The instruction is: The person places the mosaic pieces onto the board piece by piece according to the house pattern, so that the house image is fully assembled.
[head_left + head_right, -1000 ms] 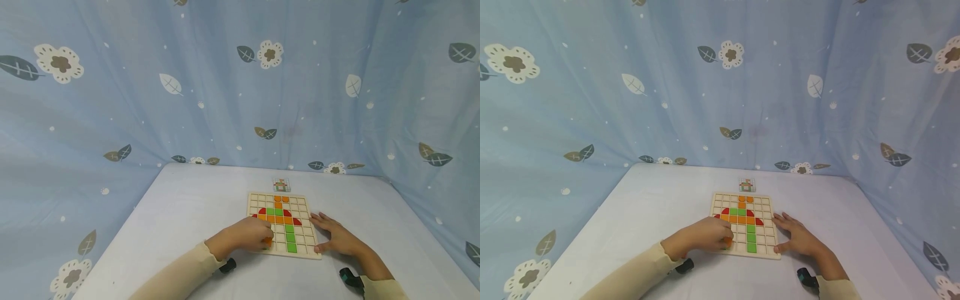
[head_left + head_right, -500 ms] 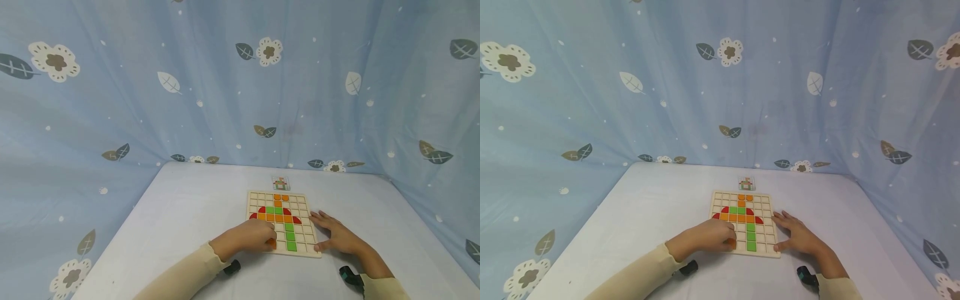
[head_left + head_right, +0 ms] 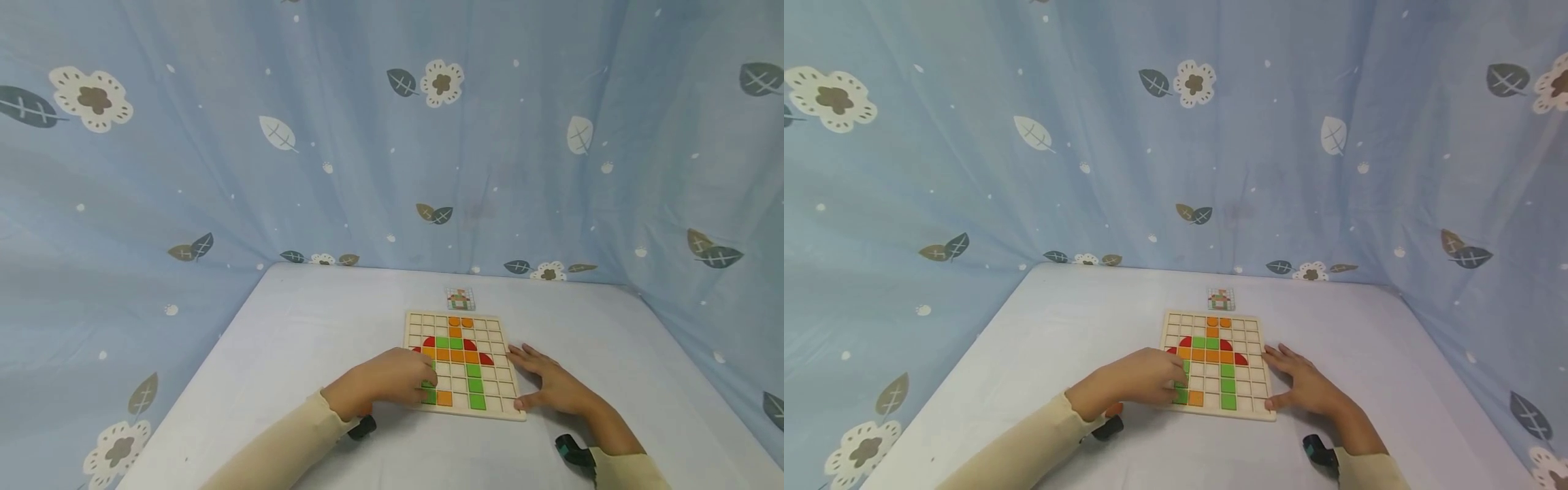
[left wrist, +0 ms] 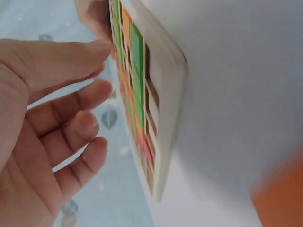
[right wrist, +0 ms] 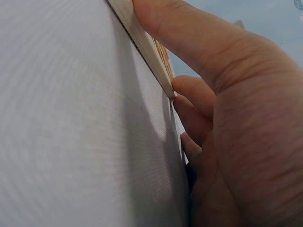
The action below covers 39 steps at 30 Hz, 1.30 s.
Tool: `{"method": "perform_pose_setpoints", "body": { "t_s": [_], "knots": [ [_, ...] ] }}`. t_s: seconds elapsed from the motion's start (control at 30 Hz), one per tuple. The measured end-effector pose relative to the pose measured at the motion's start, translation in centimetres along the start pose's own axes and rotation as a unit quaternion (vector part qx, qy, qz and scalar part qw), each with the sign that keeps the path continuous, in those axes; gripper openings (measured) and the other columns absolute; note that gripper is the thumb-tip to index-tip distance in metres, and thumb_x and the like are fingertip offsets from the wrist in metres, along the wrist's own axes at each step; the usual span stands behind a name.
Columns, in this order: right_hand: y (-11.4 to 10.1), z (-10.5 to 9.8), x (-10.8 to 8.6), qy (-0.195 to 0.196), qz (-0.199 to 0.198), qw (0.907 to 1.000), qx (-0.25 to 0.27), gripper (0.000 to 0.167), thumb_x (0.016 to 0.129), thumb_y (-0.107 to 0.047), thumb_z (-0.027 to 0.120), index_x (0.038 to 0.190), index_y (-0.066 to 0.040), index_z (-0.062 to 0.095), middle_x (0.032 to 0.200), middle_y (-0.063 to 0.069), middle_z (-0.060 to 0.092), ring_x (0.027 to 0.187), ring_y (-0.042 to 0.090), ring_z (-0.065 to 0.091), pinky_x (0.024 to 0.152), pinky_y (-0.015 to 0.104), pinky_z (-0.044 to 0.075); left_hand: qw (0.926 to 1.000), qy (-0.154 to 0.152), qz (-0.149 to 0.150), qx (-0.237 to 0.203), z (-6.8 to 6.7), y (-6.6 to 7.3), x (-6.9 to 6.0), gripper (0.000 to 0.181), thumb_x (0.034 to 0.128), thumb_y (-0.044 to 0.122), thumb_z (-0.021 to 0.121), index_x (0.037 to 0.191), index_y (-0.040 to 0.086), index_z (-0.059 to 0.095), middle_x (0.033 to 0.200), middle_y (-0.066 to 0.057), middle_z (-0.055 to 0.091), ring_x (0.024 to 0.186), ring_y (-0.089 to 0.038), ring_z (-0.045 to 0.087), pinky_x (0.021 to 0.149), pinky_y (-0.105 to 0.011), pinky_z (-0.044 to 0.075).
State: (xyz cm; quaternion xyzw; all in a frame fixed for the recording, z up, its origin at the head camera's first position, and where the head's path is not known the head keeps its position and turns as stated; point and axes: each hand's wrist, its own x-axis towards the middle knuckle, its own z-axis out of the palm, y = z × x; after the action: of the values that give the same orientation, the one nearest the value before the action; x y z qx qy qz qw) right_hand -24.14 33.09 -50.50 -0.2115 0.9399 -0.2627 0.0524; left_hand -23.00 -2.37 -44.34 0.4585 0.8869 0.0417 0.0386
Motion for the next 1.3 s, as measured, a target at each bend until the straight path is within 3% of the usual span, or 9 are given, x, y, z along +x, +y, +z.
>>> {"method": "perform_pose_setpoints", "body": {
  "t_s": [0.23,0.5,0.67,0.87,1.3],
  "knots": [
    [0.1,0.1,0.1,0.001,-0.005,1.0,-0.002,0.107,0.062,-0.062,0.081,0.148,-0.012,0.042,0.155,0.016,0.029,0.141,0.047,0.015,0.101,0.073,0.015,0.9982,-0.022,-0.053,-0.019,-0.8,-1.8,-4.0,0.021,0.0824,0.022,0.078,0.102,0.027,0.075,0.093,0.018,0.063,0.082,0.001,0.056,0.08,-0.024,0.049],
    [-0.1,-0.1,-0.1,0.006,-0.006,1.0,0.004,0.106,0.062,-0.061,0.081,0.148,-0.01,0.043,0.154,0.017,0.03,0.141,0.047,0.015,0.1,0.073,0.015,0.9958,-0.023,-0.076,-0.045,-0.5,-2.9,-7.3,0.021,0.0798,0.018,0.077,0.1,0.023,0.077,0.091,0.017,0.062,0.083,0.0,0.057,0.08,-0.026,0.05],
    [-0.3,-0.1,-0.2,0.006,-0.003,1.0,0.006,0.106,0.062,-0.06,0.082,0.147,-0.01,0.044,0.154,0.017,0.031,0.141,0.047,0.015,0.1,0.074,0.015,0.9965,-0.014,-0.066,-0.05,0.2,-3.6,-8.8,0.023,0.0754,0.027,0.082,0.097,0.021,0.077,0.086,0.018,0.06,0.076,0.002,0.053,0.074,-0.024,0.048],
    [-0.2,-0.1,-0.2,0.006,-0.006,0.9999,0.007,0.105,0.063,-0.06,0.082,0.147,-0.011,0.043,0.154,0.017,0.03,0.141,0.047,0.015,0.1,0.074,0.015,0.9975,-0.007,-0.051,-0.048,0.6,-3.7,-9.5,0.019,0.0739,0.029,0.084,0.09,0.024,0.075,0.08,0.019,0.055,0.071,0.002,0.049,0.068,-0.021,0.046],
    [-0.3,0.1,-0.2,0.008,-0.006,0.9999,-0.001,0.106,0.062,-0.062,0.081,0.148,-0.011,0.044,0.154,0.015,0.031,0.141,0.046,0.015,0.1,0.074,0.016,0.997,-0.021,-0.038,-0.063,0.6,-3.4,-8.9,0.013,0.077,0.023,0.082,0.083,0.026,0.072,0.074,0.018,0.053,0.068,-0.001,0.047,0.066,-0.02,0.042]
  ]
}}
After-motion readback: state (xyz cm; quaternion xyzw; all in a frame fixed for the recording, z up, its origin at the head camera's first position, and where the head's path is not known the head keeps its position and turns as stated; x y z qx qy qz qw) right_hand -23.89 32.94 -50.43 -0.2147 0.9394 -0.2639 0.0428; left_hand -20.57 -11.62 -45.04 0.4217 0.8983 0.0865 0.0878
